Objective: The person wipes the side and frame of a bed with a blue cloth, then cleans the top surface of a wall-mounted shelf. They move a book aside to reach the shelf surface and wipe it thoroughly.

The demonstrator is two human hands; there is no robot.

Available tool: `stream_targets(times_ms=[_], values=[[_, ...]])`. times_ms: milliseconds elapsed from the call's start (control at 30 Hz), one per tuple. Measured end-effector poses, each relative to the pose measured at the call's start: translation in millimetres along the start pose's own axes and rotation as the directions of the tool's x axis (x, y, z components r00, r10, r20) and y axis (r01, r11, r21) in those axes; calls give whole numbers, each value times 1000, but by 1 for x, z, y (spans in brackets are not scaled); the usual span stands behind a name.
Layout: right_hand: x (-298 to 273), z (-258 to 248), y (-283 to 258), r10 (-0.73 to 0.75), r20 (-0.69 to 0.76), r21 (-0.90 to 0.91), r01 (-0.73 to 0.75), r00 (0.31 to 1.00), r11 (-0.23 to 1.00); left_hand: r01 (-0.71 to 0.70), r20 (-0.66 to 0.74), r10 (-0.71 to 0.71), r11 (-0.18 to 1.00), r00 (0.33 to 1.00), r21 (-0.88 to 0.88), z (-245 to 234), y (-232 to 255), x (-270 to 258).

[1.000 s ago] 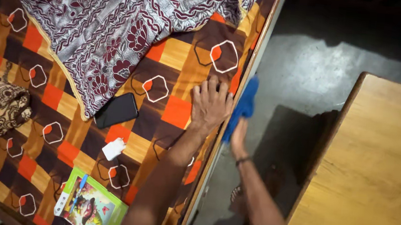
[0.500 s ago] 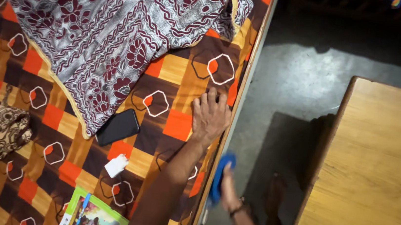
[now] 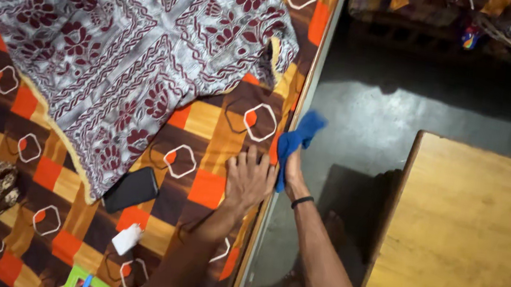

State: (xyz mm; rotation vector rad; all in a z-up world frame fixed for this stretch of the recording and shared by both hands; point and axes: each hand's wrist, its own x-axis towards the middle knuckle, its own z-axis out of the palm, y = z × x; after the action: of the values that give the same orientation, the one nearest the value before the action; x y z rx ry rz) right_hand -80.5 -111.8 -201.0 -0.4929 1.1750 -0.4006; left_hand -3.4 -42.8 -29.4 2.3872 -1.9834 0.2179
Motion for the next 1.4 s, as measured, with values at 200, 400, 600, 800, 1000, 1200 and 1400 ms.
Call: stream_targets(times_ms=[200,400,600,800,1000,1200,1400], values=[[111,-25,5,-14,129,126,-2,992,992,-8,-64,9,1000,998,14,-8,2,6],[227,-40,53,-13,180,397,-61,984,916,-2,-106,-4,999,994,-52,-4,0,7],[135,-66,214,267,192,274,-313,944,909,52,-146,-74,987,986,-153,7,3,3],[51,-88,237,466,160,141,-487,870,862,149,96,-132,971,987,-189,-2,5,12],[27,-57,186,386,175,172,-415,906,894,91,48,-84,981,995,-171,-19,5,13],[134,-24,39,34,168,257,-77,985,963,73,-29,-78,986,997,-151,-2,1,3],[199,-8,-190,-661,-13,-190,647,750,738,73,-26,-76,991,997,-114,11,1,-4]])
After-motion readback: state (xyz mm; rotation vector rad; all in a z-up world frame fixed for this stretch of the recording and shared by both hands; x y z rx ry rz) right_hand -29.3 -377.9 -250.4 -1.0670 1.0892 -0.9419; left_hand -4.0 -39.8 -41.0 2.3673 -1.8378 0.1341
